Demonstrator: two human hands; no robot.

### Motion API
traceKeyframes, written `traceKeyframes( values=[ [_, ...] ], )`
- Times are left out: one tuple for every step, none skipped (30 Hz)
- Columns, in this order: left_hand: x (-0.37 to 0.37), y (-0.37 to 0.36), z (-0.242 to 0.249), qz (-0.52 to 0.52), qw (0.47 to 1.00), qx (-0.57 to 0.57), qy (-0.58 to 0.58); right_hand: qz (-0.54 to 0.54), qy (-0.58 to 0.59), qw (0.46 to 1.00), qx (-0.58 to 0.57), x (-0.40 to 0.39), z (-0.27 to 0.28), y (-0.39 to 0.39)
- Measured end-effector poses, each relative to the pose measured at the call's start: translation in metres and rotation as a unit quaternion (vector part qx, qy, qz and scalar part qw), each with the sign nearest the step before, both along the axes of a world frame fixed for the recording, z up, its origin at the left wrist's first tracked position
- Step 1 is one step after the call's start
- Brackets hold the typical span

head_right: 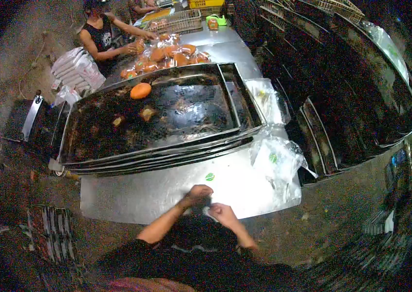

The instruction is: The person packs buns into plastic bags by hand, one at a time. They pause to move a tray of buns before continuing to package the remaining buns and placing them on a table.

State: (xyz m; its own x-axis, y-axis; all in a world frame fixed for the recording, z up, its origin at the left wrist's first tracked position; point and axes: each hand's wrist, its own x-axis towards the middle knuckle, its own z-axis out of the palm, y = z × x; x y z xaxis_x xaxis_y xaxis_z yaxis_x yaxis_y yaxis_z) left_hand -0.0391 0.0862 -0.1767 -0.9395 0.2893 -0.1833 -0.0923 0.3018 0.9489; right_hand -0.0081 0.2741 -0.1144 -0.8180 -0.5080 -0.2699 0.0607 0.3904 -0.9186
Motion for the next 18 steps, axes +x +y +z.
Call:
traceKeyframes(
  values=[
    [-0.001,0.002,0.038,-0.011,0.994,0.07,-0.085,0.009,-0.012,0.998,0.056,-0.006,0.008,-0.006],
    [-0.002,0.008,0.04,-0.018,0.989,0.094,-0.11,-0.048,0.026,0.998,0.018,-0.009,-0.003,-0.013],
    [0.001,0.014,0.042,-0.026,0.983,0.117,-0.137,-0.08,0.056,0.993,-0.063,-0.01,-0.009,-0.016],
    [0.008,0.021,0.045,-0.016,0.992,0.117,-0.035,-0.083,0.02,0.993,-0.079,-0.006,-0.011,-0.012],
    [0.012,0.02,0.048,-0.016,0.992,0.117,-0.038,-0.086,-0.012,0.992,-0.094,-0.006,-0.011,-0.006],
    [0.014,0.019,0.05,-0.015,0.991,0.099,-0.092,-0.073,-0.041,0.995,-0.062,0.001,-0.017,0.003],
    [0.016,0.02,0.053,-0.013,0.986,0.084,-0.144,-0.07,-0.039,0.995,-0.057,0.008,-0.004,0.002],
    [0.021,0.025,0.064,0.012,0.987,0.028,-0.16,-0.14,0.019,0.989,-0.042,0.018,0.019,-0.003],
    [0.028,0.024,0.046,-0.002,0.99,-0.014,-0.142,-0.207,0.079,0.975,-0.026,0.026,0.033,-0.009],
    [0.034,0.024,0.054,-0.006,0.995,-0.002,-0.101,-0.201,0.088,0.976,0.006,0.031,0.024,-0.013],
    [0.039,0.023,0.067,-0.007,0.998,0.011,-0.059,-0.206,0.099,0.973,0.035,0.036,0.032,-0.02],
    [0.041,0.02,0.076,0.022,0.994,0.084,-0.073,-0.212,0.008,0.977,-0.018,0.036,0.038,-0.03],
    [0.041,0.015,0.076,0.078,0.997,0.014,0.009,-0.215,-0.082,0.971,-0.068,0.034,0.044,-0.039],
    [0.037,0.008,0.096,0.116,0.99,0.01,0.077,-0.198,-0.19,0.957,-0.095,0.023,0.054,-0.05],
    [0.036,-0.001,0.117,0.155,0.978,0.004,0.141,-0.148,-0.311,0.927,-0.151,0.002,0.071,-0.052],
    [0.04,-0.012,0.157,0.156,0.951,-0.003,0.266,-0.207,-0.341,0.865,-0.305,-0.014,0.075,-0.066],
    [0.044,-0.019,0.168,0.12,0.955,0.016,0.27,-0.259,-0.364,0.774,-0.448,-0.031,0.066,-0.08],
    [0.048,-0.031,0.176,0.151,0.943,0.017,0.295,-0.22,-0.286,0.81,-0.463,-0.045,0.089,-0.102]
  ],
)
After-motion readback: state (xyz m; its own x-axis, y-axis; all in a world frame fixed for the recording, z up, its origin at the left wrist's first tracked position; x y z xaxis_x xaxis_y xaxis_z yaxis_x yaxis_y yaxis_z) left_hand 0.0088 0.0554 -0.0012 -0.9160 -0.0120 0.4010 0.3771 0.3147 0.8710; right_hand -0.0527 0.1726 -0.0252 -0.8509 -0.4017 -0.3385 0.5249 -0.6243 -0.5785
